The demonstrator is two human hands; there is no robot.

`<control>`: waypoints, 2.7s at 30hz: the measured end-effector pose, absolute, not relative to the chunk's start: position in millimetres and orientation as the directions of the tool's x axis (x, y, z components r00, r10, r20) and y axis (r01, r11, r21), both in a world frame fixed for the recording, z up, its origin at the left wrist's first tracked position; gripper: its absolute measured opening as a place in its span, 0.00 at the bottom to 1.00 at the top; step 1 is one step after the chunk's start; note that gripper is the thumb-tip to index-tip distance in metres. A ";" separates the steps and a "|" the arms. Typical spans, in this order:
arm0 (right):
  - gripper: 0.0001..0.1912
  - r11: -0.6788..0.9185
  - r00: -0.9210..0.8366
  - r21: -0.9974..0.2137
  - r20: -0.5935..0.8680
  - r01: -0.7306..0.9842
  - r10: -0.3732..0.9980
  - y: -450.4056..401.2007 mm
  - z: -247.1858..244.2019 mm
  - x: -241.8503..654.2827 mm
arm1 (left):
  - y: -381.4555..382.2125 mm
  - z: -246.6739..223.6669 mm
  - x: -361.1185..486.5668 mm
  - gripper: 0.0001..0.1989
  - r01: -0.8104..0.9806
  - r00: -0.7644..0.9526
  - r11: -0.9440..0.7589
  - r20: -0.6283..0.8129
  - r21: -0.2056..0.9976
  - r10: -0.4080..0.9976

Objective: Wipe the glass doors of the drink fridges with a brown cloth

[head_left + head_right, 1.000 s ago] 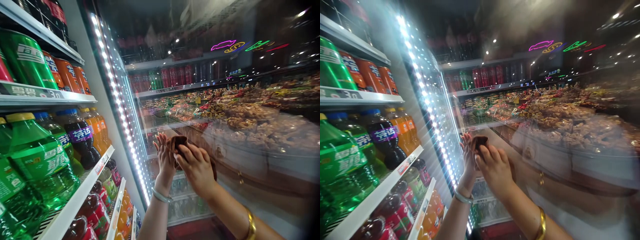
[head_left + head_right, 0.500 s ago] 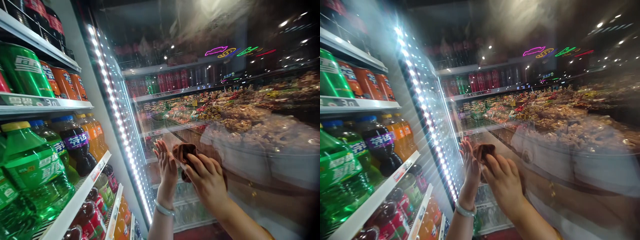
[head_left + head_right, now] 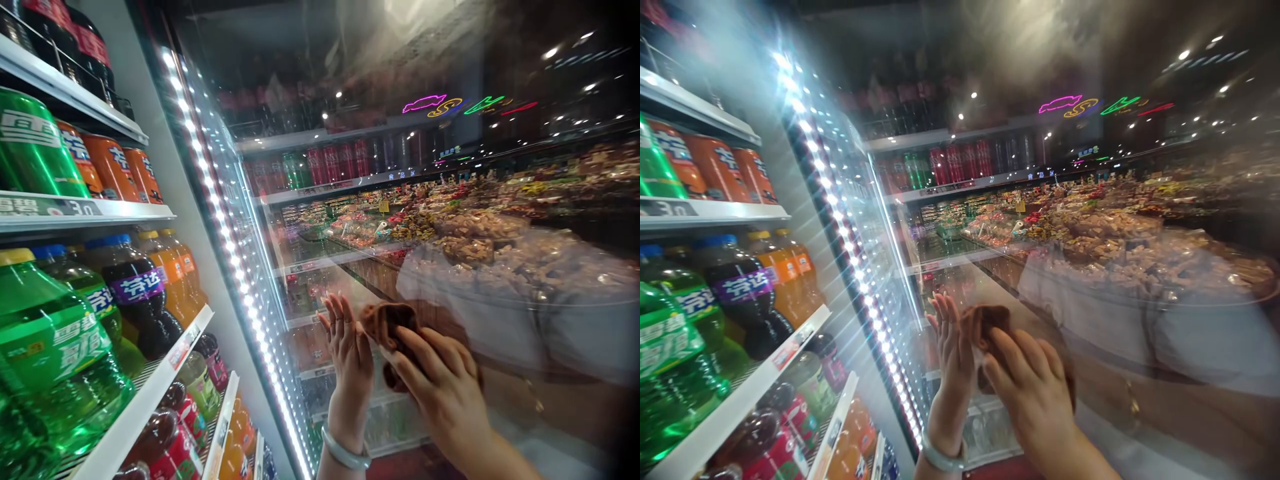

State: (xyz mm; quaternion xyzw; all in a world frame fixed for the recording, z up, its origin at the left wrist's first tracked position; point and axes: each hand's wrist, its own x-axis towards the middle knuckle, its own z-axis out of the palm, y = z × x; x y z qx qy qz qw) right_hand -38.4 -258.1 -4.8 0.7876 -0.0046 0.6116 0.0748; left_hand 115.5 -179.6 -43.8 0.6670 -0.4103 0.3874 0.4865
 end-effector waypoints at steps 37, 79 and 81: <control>0.12 -0.967 0.260 0.188 0.955 -0.174 0.139 -298.4 -20.2 -98.8 | -228.9 -58.5 26.1 0.38 -0.972 0.223 -0.119 0.952 0.201 -0.208; 0.16 -0.860 0.259 0.263 0.953 -0.438 0.159 -393.1 -82.1 -254.8 | -318.0 -48.4 -101.5 0.38 -0.992 0.097 -0.101 0.948 0.069 -0.303; 0.17 -0.857 0.204 0.193 0.973 -0.478 0.105 -395.3 -83.4 -262.0 | -320.3 -49.2 -102.1 0.38 -0.990 0.112 -0.118 0.948 0.080 -0.298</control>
